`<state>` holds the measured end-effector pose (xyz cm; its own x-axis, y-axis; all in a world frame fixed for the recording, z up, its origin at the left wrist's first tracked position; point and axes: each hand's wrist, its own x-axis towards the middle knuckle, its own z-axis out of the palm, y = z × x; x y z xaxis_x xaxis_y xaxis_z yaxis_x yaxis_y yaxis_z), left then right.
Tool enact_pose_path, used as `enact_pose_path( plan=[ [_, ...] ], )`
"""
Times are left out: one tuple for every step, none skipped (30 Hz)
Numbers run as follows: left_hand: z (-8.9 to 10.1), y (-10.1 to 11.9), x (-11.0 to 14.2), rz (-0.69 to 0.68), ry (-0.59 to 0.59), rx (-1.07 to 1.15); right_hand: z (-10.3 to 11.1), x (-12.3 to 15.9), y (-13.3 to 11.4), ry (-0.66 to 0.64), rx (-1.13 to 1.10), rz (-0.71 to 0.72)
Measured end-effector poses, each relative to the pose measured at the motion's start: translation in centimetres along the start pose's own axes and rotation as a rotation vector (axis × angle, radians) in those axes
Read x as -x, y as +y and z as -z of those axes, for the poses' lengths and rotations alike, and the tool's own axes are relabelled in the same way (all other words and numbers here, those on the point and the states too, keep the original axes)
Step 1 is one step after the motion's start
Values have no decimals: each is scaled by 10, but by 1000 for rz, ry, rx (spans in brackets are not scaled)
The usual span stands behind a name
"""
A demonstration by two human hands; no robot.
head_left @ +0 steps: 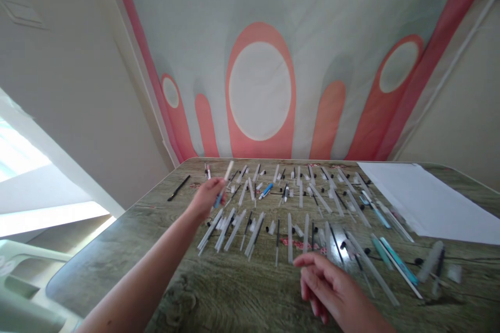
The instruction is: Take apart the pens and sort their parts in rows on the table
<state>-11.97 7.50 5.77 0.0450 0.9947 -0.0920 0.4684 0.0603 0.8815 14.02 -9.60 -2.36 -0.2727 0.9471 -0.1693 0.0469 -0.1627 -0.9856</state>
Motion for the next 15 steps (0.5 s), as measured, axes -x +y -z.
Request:
enact_pose_path(
  plan=[
    [-22,5,20,-8,-125,68,0,1,-2,21,-52,27],
    [-45,9,41,-2,-252,123,1,2,-5,46,-109,53],
    [-66,11,61,13,-368,168,2,2,-6,67,-162,71],
    [-85,12,78,42,-523,237,4,2,-7,91,-202,78],
    [-102,13,92,131,-795,431,7,2,-8,123,-229,77],
    [-116,14,102,190,-933,579,10,2,-7,164,-243,75],
    [-125,15,109,224,-993,688,13,1,-7,211,-246,76],
    [-132,15,112,243,-1021,768,16,0,-7,258,-244,84],
    [-137,16,113,238,-1005,794,19,0,-7,297,-245,96],
    [-139,18,112,225,-994,788,21,0,-7,325,-259,110],
    [-141,20,111,217,-999,772,22,0,-9,338,-283,119],
    [-144,22,111,220,-1018,759,23,1,-11,337,-313,118],
    [-147,24,111,234,-1040,762,22,2,-13,329,-347,103],
    [-152,26,112,255,-1057,783,22,4,-15,316,-382,74],
    [-158,28,114,278,-1059,821,22,5,-17,308,-414,40]
  ],
)
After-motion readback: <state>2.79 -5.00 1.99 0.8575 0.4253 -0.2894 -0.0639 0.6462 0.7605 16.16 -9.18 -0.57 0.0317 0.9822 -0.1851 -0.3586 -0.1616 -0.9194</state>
